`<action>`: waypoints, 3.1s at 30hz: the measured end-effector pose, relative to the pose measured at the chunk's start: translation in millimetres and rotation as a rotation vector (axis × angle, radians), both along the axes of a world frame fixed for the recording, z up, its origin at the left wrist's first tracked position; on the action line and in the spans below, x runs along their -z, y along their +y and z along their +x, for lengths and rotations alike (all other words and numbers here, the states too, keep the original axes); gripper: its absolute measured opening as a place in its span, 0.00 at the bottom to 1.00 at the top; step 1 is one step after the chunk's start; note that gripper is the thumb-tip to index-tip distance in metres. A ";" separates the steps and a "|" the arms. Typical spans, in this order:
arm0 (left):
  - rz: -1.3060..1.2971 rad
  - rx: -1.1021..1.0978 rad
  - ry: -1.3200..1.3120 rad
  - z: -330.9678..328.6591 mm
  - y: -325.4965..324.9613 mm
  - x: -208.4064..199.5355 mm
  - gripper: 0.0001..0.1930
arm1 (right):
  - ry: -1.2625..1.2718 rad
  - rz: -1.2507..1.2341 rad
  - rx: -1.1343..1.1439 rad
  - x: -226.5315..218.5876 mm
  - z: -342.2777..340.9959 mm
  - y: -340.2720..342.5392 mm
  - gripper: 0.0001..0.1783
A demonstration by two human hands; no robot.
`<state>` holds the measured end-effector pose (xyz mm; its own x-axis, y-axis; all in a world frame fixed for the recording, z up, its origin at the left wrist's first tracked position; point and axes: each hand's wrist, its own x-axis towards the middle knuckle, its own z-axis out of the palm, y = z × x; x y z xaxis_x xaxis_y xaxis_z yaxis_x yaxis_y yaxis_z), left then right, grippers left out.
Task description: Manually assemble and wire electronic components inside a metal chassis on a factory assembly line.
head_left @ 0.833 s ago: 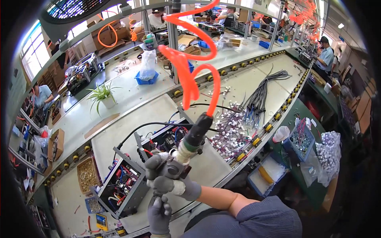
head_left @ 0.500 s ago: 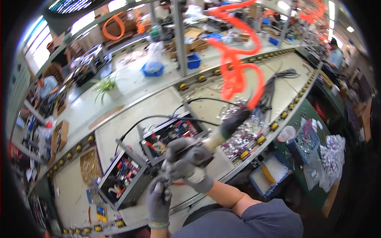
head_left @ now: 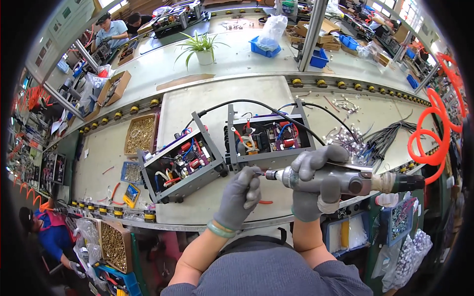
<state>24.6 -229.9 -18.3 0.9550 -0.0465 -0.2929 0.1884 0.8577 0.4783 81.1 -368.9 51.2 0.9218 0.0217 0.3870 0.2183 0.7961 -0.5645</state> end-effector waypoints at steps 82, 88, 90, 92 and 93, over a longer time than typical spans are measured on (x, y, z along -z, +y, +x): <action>2.413 -0.045 -0.416 127.0 36.7 0.1 0.12 | -0.218 -0.713 0.077 39.8 157.3 72.9 0.16; 2.427 0.042 -0.416 128.3 42.0 -2.6 0.14 | -0.230 -0.552 -0.306 37.1 153.8 51.9 0.17; 1.876 -0.005 -0.397 125.2 49.9 -10.3 0.16 | -0.223 -0.555 -0.205 36.9 157.2 52.3 0.13; 1.115 -0.191 -0.083 119.1 74.0 -25.0 0.16 | -0.161 -0.555 -0.144 23.9 146.9 53.3 0.11; 0.802 -0.274 -0.074 109.3 74.2 -32.2 0.15 | -0.167 -0.393 -0.127 14.4 136.2 49.0 0.11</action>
<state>133.9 -155.7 13.9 0.9202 0.3842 -0.0749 -0.0320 0.2645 0.9639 217.4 -319.9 36.8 0.8280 0.3055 0.4703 0.2468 0.5545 -0.7948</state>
